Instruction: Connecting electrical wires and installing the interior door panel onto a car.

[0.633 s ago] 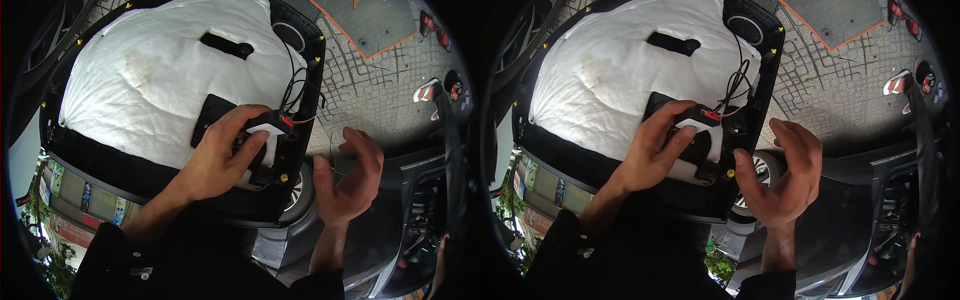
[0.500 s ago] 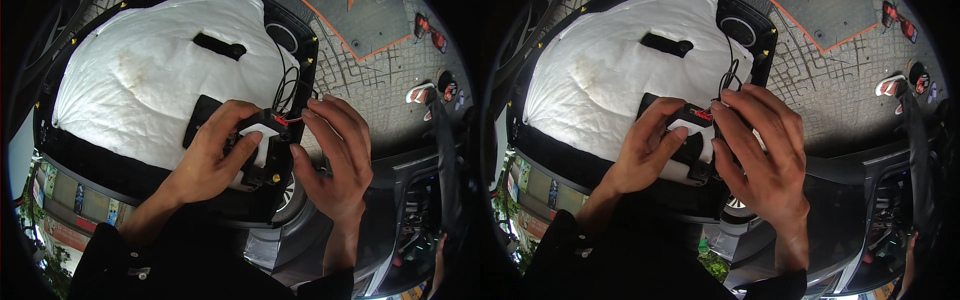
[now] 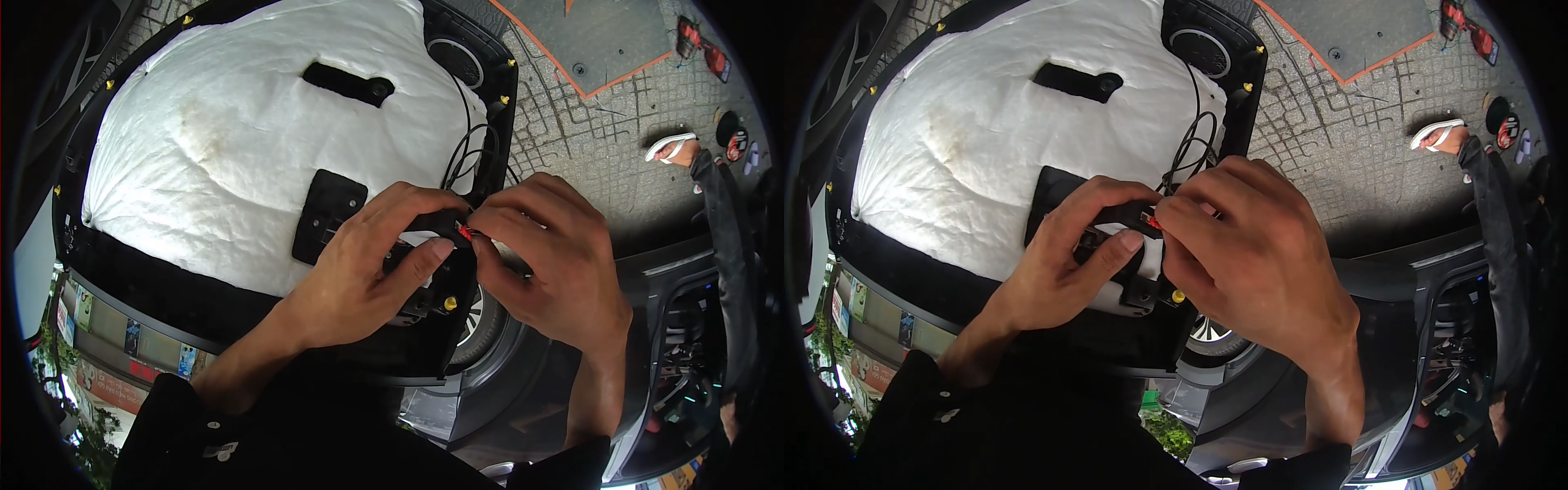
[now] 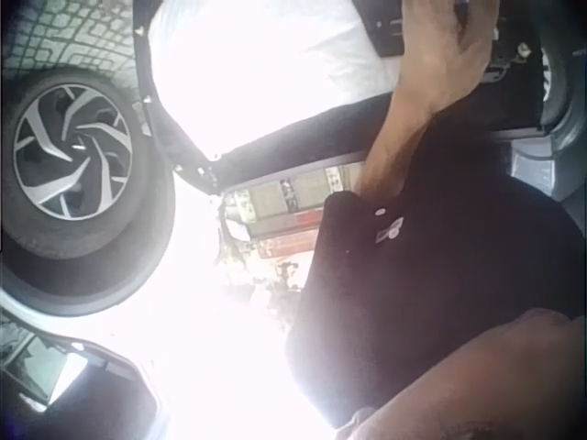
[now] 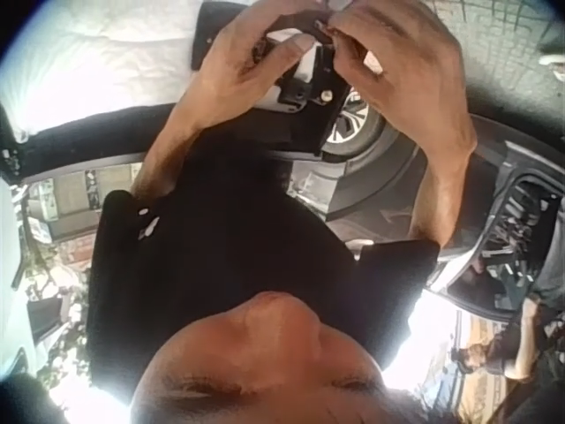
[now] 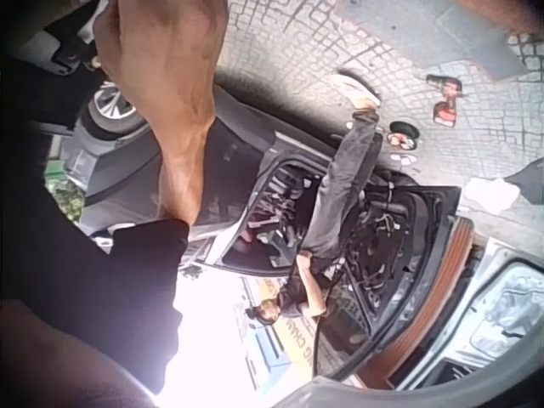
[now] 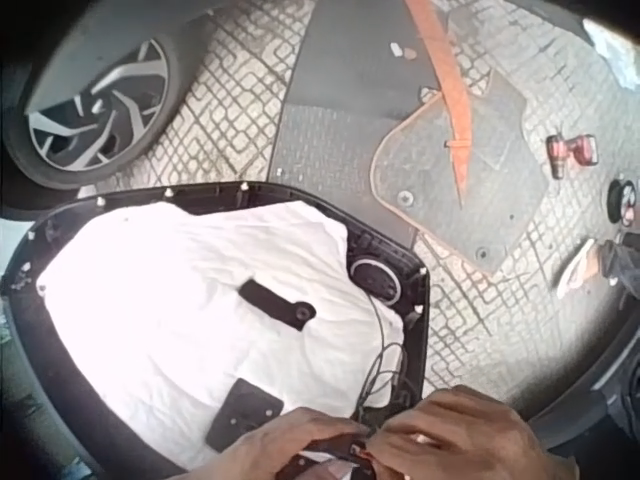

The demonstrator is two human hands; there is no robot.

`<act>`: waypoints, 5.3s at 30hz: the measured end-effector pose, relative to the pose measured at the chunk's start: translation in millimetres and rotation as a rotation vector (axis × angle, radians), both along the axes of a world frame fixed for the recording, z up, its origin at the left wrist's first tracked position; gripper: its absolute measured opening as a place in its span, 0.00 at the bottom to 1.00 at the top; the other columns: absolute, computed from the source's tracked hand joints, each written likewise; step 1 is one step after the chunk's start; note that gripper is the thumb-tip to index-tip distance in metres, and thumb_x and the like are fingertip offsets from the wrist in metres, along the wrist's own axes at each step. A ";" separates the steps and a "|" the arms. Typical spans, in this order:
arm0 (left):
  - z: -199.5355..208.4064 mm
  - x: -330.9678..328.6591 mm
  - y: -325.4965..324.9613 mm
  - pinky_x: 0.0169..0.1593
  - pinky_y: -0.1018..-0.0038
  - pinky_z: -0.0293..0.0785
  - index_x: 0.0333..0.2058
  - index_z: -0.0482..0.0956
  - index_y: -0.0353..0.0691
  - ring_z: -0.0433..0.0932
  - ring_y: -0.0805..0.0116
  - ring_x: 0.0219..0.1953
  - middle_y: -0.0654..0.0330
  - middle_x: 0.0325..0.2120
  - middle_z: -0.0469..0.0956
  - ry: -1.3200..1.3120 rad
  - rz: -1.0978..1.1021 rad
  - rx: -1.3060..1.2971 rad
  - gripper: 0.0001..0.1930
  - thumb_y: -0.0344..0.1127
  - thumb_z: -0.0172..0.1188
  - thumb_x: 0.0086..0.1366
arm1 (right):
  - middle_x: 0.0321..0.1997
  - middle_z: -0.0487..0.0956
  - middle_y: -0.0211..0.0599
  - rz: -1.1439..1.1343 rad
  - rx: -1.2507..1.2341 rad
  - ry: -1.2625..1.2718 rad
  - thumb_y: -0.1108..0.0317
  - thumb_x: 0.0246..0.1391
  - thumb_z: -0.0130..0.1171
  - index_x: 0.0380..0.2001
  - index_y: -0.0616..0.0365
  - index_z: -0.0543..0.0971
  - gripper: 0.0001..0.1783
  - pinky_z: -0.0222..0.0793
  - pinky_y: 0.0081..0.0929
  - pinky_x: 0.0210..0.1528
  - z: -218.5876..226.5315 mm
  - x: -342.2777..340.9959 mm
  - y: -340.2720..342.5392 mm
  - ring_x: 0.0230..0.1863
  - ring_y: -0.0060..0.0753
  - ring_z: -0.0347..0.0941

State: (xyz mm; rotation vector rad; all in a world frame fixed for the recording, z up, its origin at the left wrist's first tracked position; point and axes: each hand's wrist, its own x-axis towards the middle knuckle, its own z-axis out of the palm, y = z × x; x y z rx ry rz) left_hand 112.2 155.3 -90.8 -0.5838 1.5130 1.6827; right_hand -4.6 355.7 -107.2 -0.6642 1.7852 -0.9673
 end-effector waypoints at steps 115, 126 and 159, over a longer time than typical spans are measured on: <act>-23.4 60.6 13.4 0.56 0.63 0.76 0.54 0.78 0.36 0.80 0.55 0.53 0.52 0.50 0.80 -0.038 -0.375 -0.211 0.20 0.27 0.69 0.63 | 0.31 0.85 0.31 -0.868 -0.225 -0.391 0.80 0.37 0.72 0.41 0.57 0.80 0.23 0.76 0.33 0.46 -61.8 179.1 36.4 0.37 0.35 0.85; -23.6 57.6 10.6 0.53 0.64 0.80 0.51 0.82 0.38 0.81 0.57 0.53 0.52 0.49 0.80 0.021 -0.382 -0.231 0.19 0.27 0.71 0.61 | 0.30 0.82 0.37 -0.919 -0.105 0.034 0.82 0.35 0.71 0.38 0.63 0.79 0.21 0.76 0.34 0.35 -44.3 184.0 16.3 0.32 0.39 0.82; -18.7 58.7 11.4 0.46 0.66 0.83 0.50 0.83 0.39 0.83 0.58 0.47 0.53 0.46 0.79 0.051 -0.425 -0.275 0.18 0.23 0.69 0.60 | 0.30 0.77 0.40 -0.924 -0.107 -0.078 0.88 0.35 0.69 0.39 0.67 0.76 0.23 0.75 0.34 0.31 -31.4 187.8 5.7 0.29 0.36 0.79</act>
